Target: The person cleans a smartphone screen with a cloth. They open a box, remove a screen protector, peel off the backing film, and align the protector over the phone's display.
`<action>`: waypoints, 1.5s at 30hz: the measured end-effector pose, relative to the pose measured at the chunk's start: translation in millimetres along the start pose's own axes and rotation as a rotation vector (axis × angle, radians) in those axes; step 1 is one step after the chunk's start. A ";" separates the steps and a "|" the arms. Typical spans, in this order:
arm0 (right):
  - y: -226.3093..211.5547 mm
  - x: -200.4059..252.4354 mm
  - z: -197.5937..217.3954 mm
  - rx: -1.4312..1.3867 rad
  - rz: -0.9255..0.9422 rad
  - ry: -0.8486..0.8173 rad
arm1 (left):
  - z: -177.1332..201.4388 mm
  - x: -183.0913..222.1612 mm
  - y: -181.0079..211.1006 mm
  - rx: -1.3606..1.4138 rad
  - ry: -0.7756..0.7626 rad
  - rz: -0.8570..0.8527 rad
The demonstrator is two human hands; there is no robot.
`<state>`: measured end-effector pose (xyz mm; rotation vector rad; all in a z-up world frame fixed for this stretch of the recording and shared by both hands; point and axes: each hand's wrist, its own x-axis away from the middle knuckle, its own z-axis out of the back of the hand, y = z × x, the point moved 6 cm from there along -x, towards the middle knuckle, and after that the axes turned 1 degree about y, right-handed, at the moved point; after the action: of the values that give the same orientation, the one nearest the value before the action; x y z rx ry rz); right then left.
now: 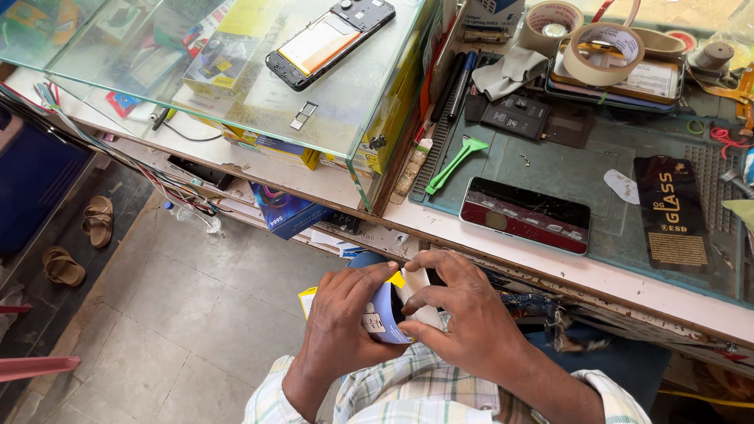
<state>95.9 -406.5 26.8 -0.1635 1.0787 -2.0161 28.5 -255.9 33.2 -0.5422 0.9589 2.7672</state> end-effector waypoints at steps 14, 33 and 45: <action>-7.0 -2.6 4.8 0.230 -0.026 0.168 | -11.0 2.3 6.0 -0.099 0.086 -0.001; 60.6 22.3 43.4 -0.470 -0.215 0.248 | 8.3 5.3 -6.2 -0.129 0.058 0.073; 114.9 51.1 85.3 -1.040 -0.167 0.664 | -30.6 89.3 -123.5 0.798 0.381 0.638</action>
<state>171.1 -530.9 -17.9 -0.1115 2.5368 -1.4561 -12.1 -175.4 -93.4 -0.7047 2.5182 2.3949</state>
